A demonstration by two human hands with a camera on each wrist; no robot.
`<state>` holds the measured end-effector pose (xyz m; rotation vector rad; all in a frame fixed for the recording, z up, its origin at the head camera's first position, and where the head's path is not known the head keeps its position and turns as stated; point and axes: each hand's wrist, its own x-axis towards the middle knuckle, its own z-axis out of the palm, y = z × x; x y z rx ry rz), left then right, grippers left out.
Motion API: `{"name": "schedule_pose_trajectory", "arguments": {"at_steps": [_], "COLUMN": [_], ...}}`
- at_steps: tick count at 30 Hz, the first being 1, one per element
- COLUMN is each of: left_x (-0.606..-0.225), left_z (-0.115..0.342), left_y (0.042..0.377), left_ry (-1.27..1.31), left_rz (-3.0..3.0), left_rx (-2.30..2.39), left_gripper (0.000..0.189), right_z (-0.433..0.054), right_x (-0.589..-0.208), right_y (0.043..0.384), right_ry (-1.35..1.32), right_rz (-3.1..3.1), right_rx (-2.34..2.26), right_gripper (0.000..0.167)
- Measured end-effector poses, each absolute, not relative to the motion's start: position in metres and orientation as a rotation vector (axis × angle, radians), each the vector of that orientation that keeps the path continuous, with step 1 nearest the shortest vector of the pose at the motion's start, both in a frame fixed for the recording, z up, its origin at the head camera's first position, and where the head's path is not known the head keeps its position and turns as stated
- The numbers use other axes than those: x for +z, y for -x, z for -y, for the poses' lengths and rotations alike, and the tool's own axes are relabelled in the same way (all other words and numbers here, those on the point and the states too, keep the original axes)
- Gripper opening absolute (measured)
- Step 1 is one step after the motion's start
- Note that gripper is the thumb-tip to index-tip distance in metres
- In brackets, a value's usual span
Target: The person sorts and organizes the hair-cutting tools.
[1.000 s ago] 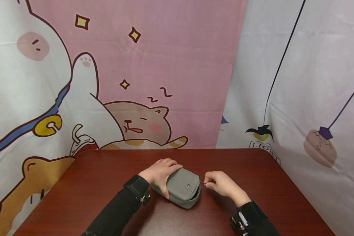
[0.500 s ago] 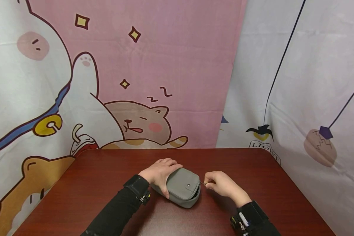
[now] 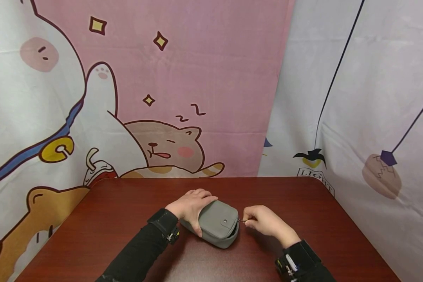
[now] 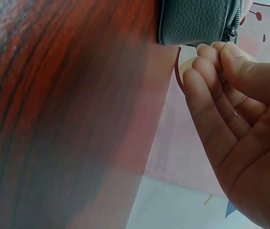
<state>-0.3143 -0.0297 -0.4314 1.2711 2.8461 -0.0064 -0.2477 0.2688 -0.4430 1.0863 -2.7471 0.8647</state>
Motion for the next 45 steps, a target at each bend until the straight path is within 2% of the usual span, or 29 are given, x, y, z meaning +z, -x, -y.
{"name": "schedule_pose_trajectory", "arguments": {"at_steps": [26,45], "left_x": [-0.4304,-0.4304], "left_z": [0.0313,0.0302], "left_y": [0.3147,0.315], "left_ry": [-1.261,-1.237], "left_rz": [-2.819,-2.823], "left_rx": [0.066,0.05], "left_gripper": [0.122,0.122], "right_z": [-0.2649,-0.2641], "right_x": [-0.4412,-0.4427], "right_y": [0.2448,0.2439], "right_ry": [-1.169,-1.236], "right_rz": [2.716,2.739], "right_rx": [0.88,0.999], "right_gripper": [0.029,0.024]}}
